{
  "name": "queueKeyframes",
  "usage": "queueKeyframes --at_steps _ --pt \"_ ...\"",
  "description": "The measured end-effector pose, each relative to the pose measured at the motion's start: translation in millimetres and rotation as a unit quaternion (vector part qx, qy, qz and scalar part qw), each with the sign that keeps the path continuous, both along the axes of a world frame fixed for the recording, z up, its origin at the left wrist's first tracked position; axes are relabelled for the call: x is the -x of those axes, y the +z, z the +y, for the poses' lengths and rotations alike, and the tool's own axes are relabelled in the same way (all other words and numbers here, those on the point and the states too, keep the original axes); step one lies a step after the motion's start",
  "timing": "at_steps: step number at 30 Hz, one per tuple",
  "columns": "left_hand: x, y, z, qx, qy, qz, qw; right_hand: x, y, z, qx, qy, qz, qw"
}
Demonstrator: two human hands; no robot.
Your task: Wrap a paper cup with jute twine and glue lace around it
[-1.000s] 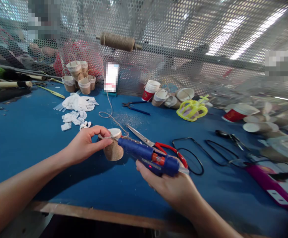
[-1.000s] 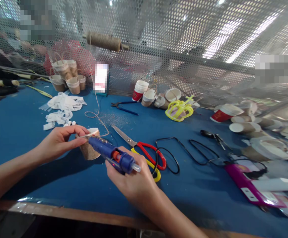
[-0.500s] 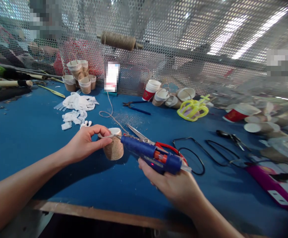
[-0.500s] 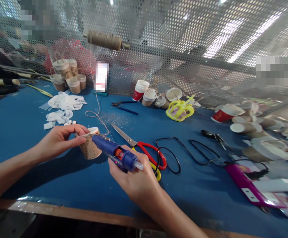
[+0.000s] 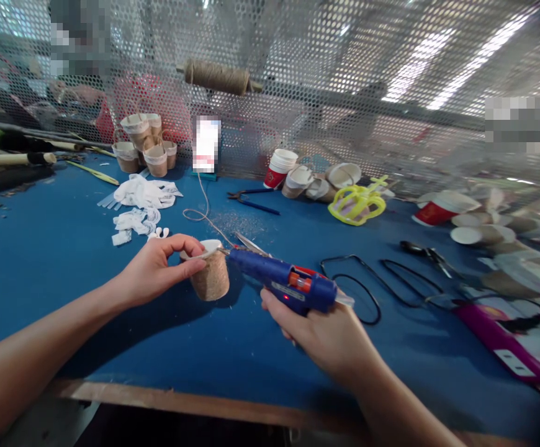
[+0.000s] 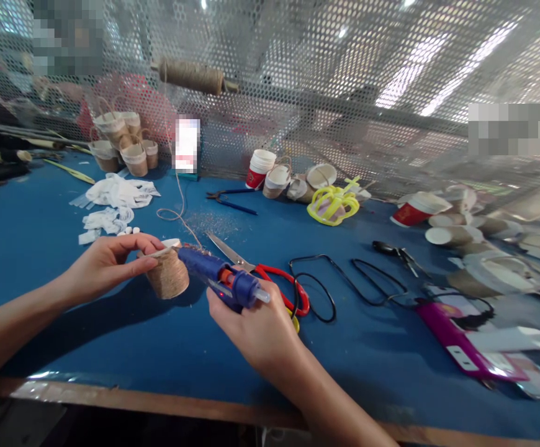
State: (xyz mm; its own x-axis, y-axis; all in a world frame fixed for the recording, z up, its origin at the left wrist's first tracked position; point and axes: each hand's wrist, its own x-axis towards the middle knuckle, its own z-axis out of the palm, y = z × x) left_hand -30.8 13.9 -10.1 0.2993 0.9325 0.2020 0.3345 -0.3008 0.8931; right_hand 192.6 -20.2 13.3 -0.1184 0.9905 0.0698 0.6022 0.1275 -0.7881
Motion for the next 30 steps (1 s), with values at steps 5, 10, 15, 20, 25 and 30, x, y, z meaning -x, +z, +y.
queueKeyframes --at_steps 5,10,15,20,25,30 --pt "0 0.2 -1 0.004 0.001 -0.001 1.0 -1 -2.2 5 -0.011 0.004 0.005 1.0" --pt "1 0.6 0 0.002 -0.001 0.003 1.0 -4 -5.6 7 -0.005 -0.002 -0.023 1.0" --pt "0 0.5 1 0.006 -0.001 0.001 1.0 -2 -6.5 4 -0.005 0.006 0.009 1.0" --pt "0 1.3 0 0.003 -0.001 -0.003 1.0 -1 1.4 4 0.029 0.007 0.006 1.0" --pt "1 0.1 0 -0.004 -0.002 0.006 1.0 0 6.4 3 0.069 -0.024 -0.014 0.997" --pt "2 -1.4 0 -0.01 -0.005 0.012 1.0 0 4.3 4 0.071 -0.015 0.001 0.997"
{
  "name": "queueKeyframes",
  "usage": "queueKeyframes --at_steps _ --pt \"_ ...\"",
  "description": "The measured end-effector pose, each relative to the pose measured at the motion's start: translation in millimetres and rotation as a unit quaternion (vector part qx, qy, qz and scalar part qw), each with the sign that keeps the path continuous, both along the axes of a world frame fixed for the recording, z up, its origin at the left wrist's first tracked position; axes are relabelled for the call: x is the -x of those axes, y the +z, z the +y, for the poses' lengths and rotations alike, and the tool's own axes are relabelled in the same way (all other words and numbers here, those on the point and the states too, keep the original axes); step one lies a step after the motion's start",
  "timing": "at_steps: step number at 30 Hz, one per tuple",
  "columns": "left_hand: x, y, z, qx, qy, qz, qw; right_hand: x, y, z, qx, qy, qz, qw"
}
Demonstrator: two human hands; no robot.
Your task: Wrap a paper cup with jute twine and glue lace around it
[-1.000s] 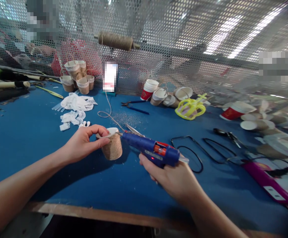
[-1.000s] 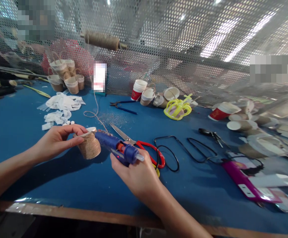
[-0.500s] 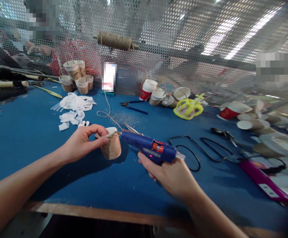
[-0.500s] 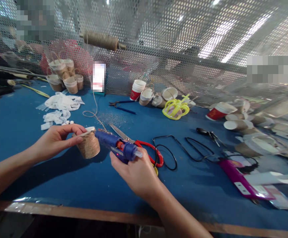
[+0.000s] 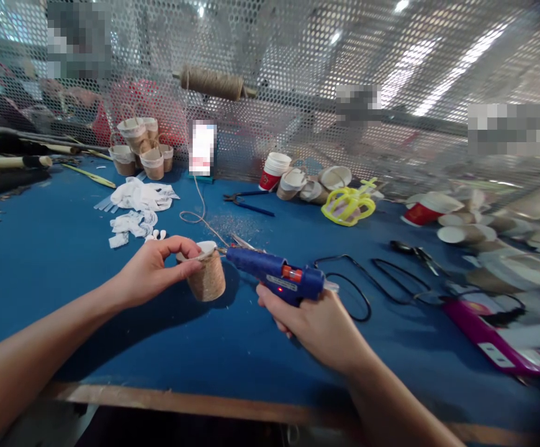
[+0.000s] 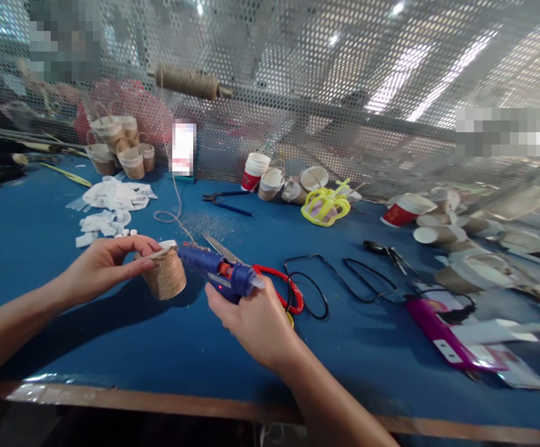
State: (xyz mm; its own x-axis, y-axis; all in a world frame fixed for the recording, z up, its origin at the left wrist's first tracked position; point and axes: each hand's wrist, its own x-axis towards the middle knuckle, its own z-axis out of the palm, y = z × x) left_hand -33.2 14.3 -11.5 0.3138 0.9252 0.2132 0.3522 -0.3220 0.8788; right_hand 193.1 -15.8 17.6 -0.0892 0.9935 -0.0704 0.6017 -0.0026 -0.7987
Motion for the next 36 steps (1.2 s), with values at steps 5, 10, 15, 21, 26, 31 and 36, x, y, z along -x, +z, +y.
queueKeyframes --at_steps 5,10,15,21,26,31,36 --pt "0 0.8 0 -0.005 -0.005 -0.001 1.0 -1 2.9 0 -0.013 0.007 0.001 1.0" --pt "1 1.8 0 -0.005 -0.003 -0.002 1.0 -4 7.0 -2 0.015 0.04 0.036 0.998" --pt "1 0.3 1 -0.008 0.002 0.007 1.0 -12 10.8 5 0.038 0.079 0.15 0.985" --pt "3 0.4 4 -0.013 0.013 0.008 1.0 -27 15.0 39 0.027 -0.005 0.243 0.97" --pt "3 4.6 2 -0.012 0.023 0.019 0.999 -37 4.0 83 0.03 -0.11 0.146 0.983" --pt "3 7.2 1 -0.019 0.02 0.023 0.999 -37 -19.9 108 0.084 -0.128 0.063 0.986" --pt "4 8.8 0 -0.025 0.01 0.015 1.0 -40 -26.8 119 0.074 -0.12 -0.014 0.99"
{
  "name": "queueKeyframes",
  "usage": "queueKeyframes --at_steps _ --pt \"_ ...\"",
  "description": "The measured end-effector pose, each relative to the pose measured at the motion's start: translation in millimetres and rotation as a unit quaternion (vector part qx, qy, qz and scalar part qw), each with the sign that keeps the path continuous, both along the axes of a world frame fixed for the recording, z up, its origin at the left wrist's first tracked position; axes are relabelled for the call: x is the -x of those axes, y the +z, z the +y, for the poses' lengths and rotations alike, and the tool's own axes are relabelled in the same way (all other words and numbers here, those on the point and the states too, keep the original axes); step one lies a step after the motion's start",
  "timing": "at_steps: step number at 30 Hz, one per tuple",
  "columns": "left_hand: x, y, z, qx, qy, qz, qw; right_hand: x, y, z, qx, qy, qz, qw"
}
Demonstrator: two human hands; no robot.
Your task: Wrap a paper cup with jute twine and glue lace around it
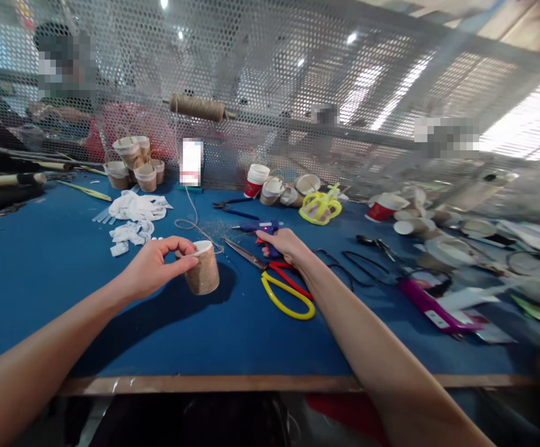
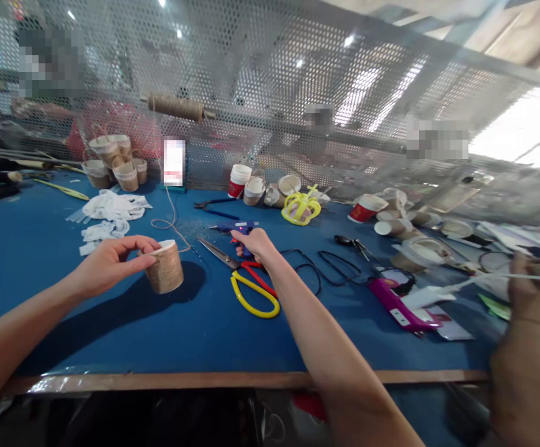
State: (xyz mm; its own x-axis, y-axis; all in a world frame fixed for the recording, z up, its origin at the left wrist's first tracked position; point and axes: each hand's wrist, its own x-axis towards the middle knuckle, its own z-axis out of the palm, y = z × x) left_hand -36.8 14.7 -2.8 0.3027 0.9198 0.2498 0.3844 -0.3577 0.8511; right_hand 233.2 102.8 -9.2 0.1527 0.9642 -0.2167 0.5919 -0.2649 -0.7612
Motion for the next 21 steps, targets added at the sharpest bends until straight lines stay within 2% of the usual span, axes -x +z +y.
queueKeyframes --at_steps 3,6,8,9,10,12,14,16,21 --pt "0 2.5 -2 0.004 -0.011 -0.002 1.0 3 11.5 -7 -0.066 0.012 -0.053 0.996" --pt "0 4.7 -4 0.01 -0.022 -0.007 1.0 18 28.0 -32 -0.144 0.062 -0.07 0.985" --pt "1 5.5 -5 0.017 -0.036 -0.02 0.999 33 36.2 -53 -0.172 0.149 -0.051 0.972" --pt "1 5.9 -6 0.02 -0.045 -0.03 0.998 40 38.5 -62 -0.187 0.237 -0.021 0.953" --pt "1 6.3 -6 0.025 -0.052 -0.039 0.998 47 39.4 -70 -0.18 0.288 0.014 0.941" --pt "0 7.3 -8 0.036 -0.059 -0.049 0.996 55 37.7 -79 -0.131 0.324 0.066 0.935" --pt "0 8.3 -9 0.048 -0.059 -0.051 0.996 58 33.4 -83 -0.079 0.313 0.109 0.94" --pt "0 9.1 -10 0.058 -0.062 -0.05 0.995 58 29.5 -84 -0.059 0.3 0.132 0.943" --pt "-1 9.7 -11 0.061 -0.091 -0.047 0.993 54 29.2 -89 -0.164 0.273 0.106 0.942"
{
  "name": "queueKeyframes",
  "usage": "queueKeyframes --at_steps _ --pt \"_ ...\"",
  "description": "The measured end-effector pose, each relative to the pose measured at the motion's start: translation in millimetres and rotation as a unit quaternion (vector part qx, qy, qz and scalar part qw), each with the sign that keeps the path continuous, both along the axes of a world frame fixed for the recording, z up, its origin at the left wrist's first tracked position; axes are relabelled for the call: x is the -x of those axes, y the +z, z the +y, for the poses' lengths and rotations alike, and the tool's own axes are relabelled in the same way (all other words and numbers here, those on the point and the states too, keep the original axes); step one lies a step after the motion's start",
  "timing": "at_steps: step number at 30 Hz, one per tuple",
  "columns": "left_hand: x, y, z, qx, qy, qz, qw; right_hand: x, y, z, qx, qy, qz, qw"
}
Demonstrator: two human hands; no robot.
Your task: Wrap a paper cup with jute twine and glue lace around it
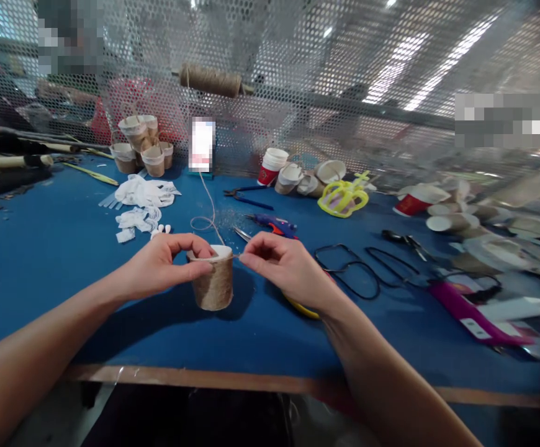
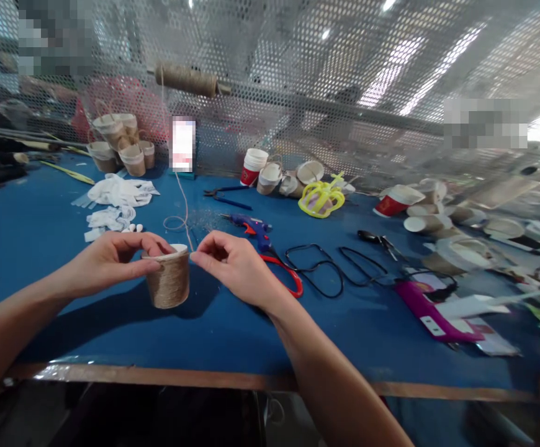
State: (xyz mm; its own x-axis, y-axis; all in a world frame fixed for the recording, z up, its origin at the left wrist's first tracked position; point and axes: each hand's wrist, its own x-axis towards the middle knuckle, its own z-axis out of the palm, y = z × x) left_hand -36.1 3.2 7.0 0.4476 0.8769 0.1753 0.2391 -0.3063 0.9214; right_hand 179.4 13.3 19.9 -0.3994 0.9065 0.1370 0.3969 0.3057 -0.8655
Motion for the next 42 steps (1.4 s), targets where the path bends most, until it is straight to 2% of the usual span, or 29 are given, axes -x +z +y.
queueKeyframes --at_steps 4,11,17,26,30,33,42 --pt "-1 0.2 -1 0.007 -0.009 0.011 1.0 -1 3.4 -7 -0.026 -0.016 0.011 0.999" --pt "-1 0.8 -2 0.018 -0.023 0.012 0.999 -3 4.0 -11 -0.027 -0.033 -0.011 0.999" --pt "-2 0.3 -1 0.029 -0.025 0.014 0.999 0 7.1 -16 -0.065 -0.046 -0.001 0.997" --pt "-2 0.6 -1 0.065 -0.032 0.003 0.997 -3 8.2 -16 -0.078 -0.033 -0.035 0.996" --pt "-2 -0.8 0 0.062 -0.035 0.003 0.997 -4 9.8 -17 -0.071 -0.006 -0.07 0.995" --pt "-2 -1.2 1 0.056 -0.035 0.011 0.998 -4 10.9 -18 -0.07 -0.011 -0.078 0.994" --pt "-3 0.1 -1 0.065 -0.043 -0.013 0.997 -5 9.8 -19 -0.128 -0.004 -0.076 0.989"
